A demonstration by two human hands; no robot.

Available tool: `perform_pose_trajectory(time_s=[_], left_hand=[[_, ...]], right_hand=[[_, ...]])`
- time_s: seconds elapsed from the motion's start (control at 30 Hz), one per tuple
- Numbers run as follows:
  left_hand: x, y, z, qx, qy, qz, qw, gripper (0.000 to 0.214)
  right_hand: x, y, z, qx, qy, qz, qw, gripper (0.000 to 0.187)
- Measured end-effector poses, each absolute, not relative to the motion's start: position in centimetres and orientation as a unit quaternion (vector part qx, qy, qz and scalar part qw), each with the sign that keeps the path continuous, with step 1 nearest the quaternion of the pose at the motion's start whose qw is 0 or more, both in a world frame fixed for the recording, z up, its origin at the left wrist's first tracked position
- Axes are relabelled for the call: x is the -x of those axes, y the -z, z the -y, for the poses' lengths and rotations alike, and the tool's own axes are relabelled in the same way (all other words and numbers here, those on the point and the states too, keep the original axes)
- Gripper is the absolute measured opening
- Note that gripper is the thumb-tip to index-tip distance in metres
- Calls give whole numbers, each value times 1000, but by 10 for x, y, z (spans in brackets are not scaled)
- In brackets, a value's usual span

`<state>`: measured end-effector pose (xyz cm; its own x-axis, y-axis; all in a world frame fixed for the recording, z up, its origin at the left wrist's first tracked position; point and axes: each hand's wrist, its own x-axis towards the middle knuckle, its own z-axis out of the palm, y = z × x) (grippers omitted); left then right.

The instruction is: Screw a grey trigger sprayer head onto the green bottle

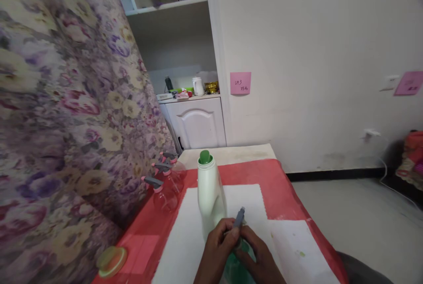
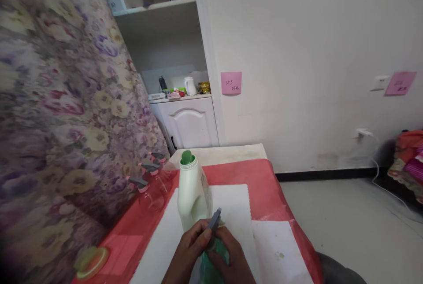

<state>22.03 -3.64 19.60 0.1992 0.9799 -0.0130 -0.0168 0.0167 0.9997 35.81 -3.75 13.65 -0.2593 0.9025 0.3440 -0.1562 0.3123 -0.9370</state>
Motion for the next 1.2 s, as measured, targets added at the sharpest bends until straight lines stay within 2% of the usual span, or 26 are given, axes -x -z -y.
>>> perform_pose_trajectory(time_s=[0.4, 0.8, 1.03, 1.2], left_hand=[[-231, -166, 43, -461, -567, -456, 508, 33], [-214, -178, 37, -518, -480, -412, 576, 37], [-222, -168, 42, -461, -519, -417, 587, 34], [-228, -163, 45, -453, -535, -446, 555, 36]], right_hand=[[-352, -132, 38, 355, -512, 570, 536, 21], [-358, -131, 33, 312, -494, 619, 524, 26], [-351, -130, 35, 373, -494, 577, 533, 19], [-340, -128, 39, 406, -462, 540, 575, 16]])
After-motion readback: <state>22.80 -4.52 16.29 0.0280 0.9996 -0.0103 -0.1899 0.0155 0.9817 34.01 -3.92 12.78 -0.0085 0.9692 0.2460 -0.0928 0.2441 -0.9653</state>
